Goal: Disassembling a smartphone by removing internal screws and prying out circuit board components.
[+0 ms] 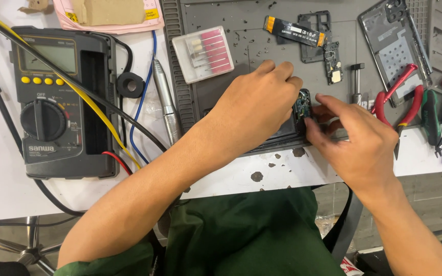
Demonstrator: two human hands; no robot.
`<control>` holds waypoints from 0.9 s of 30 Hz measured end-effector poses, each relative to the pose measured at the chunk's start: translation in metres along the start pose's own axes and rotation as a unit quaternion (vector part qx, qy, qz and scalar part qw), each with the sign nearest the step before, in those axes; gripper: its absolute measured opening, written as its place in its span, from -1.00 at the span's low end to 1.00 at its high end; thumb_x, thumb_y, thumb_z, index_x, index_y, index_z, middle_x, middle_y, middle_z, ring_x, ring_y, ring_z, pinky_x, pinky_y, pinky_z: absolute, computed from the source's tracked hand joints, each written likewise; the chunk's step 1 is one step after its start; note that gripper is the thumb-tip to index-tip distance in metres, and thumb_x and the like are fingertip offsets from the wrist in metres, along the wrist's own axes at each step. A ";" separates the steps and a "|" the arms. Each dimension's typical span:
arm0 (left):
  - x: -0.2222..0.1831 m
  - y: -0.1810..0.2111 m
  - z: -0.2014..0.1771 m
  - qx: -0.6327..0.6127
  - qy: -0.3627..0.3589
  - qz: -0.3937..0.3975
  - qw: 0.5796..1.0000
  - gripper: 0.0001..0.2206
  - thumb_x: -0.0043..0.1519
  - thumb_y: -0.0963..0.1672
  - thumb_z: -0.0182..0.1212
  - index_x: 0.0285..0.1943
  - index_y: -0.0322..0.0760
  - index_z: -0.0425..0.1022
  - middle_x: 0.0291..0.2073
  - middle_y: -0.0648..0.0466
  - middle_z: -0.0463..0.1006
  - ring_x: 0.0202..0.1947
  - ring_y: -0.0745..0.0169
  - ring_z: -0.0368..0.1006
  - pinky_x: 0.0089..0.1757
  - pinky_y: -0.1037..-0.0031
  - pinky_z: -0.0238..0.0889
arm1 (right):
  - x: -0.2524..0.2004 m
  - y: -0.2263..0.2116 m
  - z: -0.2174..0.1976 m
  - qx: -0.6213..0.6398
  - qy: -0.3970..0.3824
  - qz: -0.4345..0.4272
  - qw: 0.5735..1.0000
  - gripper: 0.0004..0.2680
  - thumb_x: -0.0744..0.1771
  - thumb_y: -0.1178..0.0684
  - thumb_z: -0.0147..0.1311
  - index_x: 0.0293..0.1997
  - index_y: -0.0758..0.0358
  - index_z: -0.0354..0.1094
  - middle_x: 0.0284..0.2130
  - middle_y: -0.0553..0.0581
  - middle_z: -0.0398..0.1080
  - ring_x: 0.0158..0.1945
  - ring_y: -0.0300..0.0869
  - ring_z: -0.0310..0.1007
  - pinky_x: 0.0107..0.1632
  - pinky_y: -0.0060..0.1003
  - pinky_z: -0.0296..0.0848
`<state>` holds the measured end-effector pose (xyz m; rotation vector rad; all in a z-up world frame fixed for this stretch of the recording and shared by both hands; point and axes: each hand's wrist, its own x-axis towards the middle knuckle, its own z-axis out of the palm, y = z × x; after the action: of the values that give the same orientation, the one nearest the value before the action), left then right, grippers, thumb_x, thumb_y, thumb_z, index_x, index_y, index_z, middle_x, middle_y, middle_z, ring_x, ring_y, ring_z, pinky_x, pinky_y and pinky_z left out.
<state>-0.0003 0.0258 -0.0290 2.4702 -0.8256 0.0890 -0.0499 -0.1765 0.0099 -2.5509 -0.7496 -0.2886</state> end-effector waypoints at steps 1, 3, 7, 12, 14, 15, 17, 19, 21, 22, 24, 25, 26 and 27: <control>0.000 0.000 0.000 0.007 0.002 0.000 1.000 -0.93 0.15 -0.22 0.32 -0.25 -0.25 0.54 -0.30 0.03 0.47 -0.27 0.07 0.40 -0.52 0.32 0.40 | -0.001 0.000 0.002 -0.038 0.014 -0.023 0.999 -0.81 0.34 0.40 0.36 0.04 0.56 0.51 -0.24 0.28 0.58 -0.23 -0.05 0.57 -0.07 -0.24 0.55; 0.000 0.000 -0.001 0.014 0.004 0.001 1.000 -0.93 0.15 -0.21 0.35 -0.26 -0.24 0.55 -0.30 0.04 0.46 -0.28 0.08 0.40 -0.51 0.33 0.40 | -0.004 -0.001 0.005 -0.075 0.028 -0.045 0.996 -0.84 0.34 0.40 0.35 -0.02 0.50 0.53 -0.27 0.23 0.58 -0.23 -0.04 0.57 -0.11 -0.23 0.53; 0.000 -0.001 -0.001 0.009 0.006 0.004 1.000 -0.94 0.16 -0.24 0.31 -0.29 -0.25 0.53 -0.32 0.03 0.45 -0.28 0.07 0.39 -0.54 0.33 0.38 | -0.007 -0.004 0.009 -0.105 0.043 -0.045 0.992 -0.87 0.35 0.37 0.37 -0.04 0.49 0.53 -0.33 0.21 0.58 -0.30 -0.06 0.57 -0.19 -0.23 0.53; -0.001 0.001 -0.002 0.017 0.010 0.010 1.000 -0.92 0.17 -0.23 0.32 -0.33 -0.23 0.51 -0.33 0.05 0.45 -0.30 0.09 0.38 -0.53 0.34 0.37 | -0.009 -0.004 0.005 -0.119 0.021 -0.053 0.991 -0.91 0.40 0.34 0.38 -0.08 0.49 0.54 -0.29 0.22 0.58 -0.35 -0.06 0.51 -0.27 -0.26 0.46; 0.000 0.001 -0.003 0.005 0.003 0.000 1.000 -0.92 0.19 -0.26 0.26 -0.34 -0.27 0.50 -0.34 0.03 0.43 -0.31 0.06 0.38 -0.55 0.28 0.37 | -0.009 -0.004 0.007 -0.145 0.032 -0.069 0.986 -0.92 0.41 0.33 0.36 -0.06 0.45 0.52 -0.39 0.15 0.51 -0.41 -0.10 0.43 -0.29 -0.23 0.43; 0.000 0.001 -0.003 0.005 0.004 0.002 1.000 -0.92 0.19 -0.26 0.26 -0.34 -0.27 0.50 -0.34 0.03 0.43 -0.31 0.06 0.38 -0.55 0.28 0.37 | -0.009 -0.005 0.007 -0.147 0.034 -0.069 0.986 -0.92 0.41 0.33 0.36 -0.06 0.45 0.52 -0.39 0.15 0.51 -0.41 -0.10 0.43 -0.29 -0.23 0.43; 0.000 0.001 -0.003 0.010 -0.005 0.004 1.000 -0.91 0.17 -0.19 0.36 -0.28 -0.27 0.52 -0.29 0.03 0.46 -0.26 0.06 0.41 -0.48 0.28 0.42 | -0.009 -0.009 0.010 -0.161 0.053 -0.098 0.981 -0.93 0.41 0.33 0.33 -0.14 0.51 0.49 -0.34 0.19 0.55 -0.39 -0.10 0.48 -0.27 -0.27 0.49; 0.000 0.001 -0.003 0.016 -0.005 0.006 1.000 -0.90 0.17 -0.17 0.37 -0.28 -0.26 0.52 -0.28 0.03 0.46 -0.25 0.06 0.40 -0.46 0.28 0.42 | -0.009 -0.010 0.011 -0.153 0.059 -0.096 0.982 -0.94 0.40 0.35 0.32 -0.15 0.51 0.49 -0.36 0.19 0.53 -0.40 -0.08 0.46 -0.28 -0.26 0.48; 0.000 0.001 -0.004 0.020 -0.005 0.008 1.000 -0.89 0.18 -0.16 0.38 -0.27 -0.25 0.52 -0.27 0.03 0.46 -0.24 0.07 0.40 -0.45 0.29 0.42 | -0.010 -0.010 0.012 -0.146 0.063 -0.094 0.983 -0.94 0.39 0.36 0.31 -0.16 0.51 0.49 -0.38 0.19 0.51 -0.42 -0.07 0.45 -0.29 -0.26 0.46; 0.000 0.001 -0.005 0.015 -0.010 0.004 1.000 -0.87 0.17 -0.15 0.39 -0.27 -0.26 0.52 -0.28 0.02 0.46 -0.25 0.06 0.40 -0.45 0.28 0.43 | -0.011 -0.010 0.013 -0.147 0.067 -0.091 0.983 -0.95 0.39 0.36 0.31 -0.17 0.49 0.50 -0.37 0.19 0.53 -0.40 -0.07 0.47 -0.28 -0.27 0.47; 0.000 0.001 -0.006 0.012 -0.013 0.001 1.000 -0.85 0.17 -0.15 0.41 -0.26 -0.28 0.51 -0.28 0.02 0.46 -0.25 0.05 0.40 -0.46 0.27 0.43 | -0.011 -0.011 0.014 -0.149 0.073 -0.090 0.982 -0.95 0.39 0.35 0.30 -0.18 0.48 0.50 -0.36 0.18 0.55 -0.38 -0.07 0.50 -0.27 -0.28 0.47; 0.000 0.001 -0.006 0.009 -0.015 0.000 1.000 -0.87 0.17 -0.16 0.38 -0.26 -0.28 0.51 -0.27 0.01 0.46 -0.24 0.03 0.40 -0.45 0.25 0.43 | -0.011 -0.011 0.014 -0.144 0.073 -0.088 0.983 -0.95 0.39 0.36 0.30 -0.18 0.49 0.50 -0.35 0.20 0.56 -0.37 -0.06 0.51 -0.25 -0.27 0.49; 0.000 0.001 -0.005 0.005 -0.018 -0.002 1.000 -0.89 0.17 -0.17 0.36 -0.26 -0.28 0.51 -0.27 0.01 0.46 -0.24 0.01 0.40 -0.44 0.22 0.43 | -0.012 -0.012 0.014 -0.139 0.072 -0.085 0.984 -0.95 0.39 0.37 0.29 -0.17 0.50 0.50 -0.33 0.21 0.57 -0.35 -0.05 0.53 -0.23 -0.26 0.51; 0.000 0.001 -0.006 0.005 -0.018 -0.002 1.000 -0.89 0.17 -0.17 0.36 -0.26 -0.28 0.51 -0.27 0.01 0.46 -0.24 0.01 0.40 -0.44 0.22 0.43 | -0.011 -0.013 0.014 -0.138 0.073 -0.085 0.984 -0.95 0.39 0.37 0.29 -0.17 0.50 0.50 -0.33 0.21 0.57 -0.35 -0.05 0.53 -0.23 -0.26 0.51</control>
<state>-0.0003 0.0283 -0.0240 2.4896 -0.8366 0.0472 -0.0653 -0.1656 -0.0009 -2.6861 -0.9295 -0.6704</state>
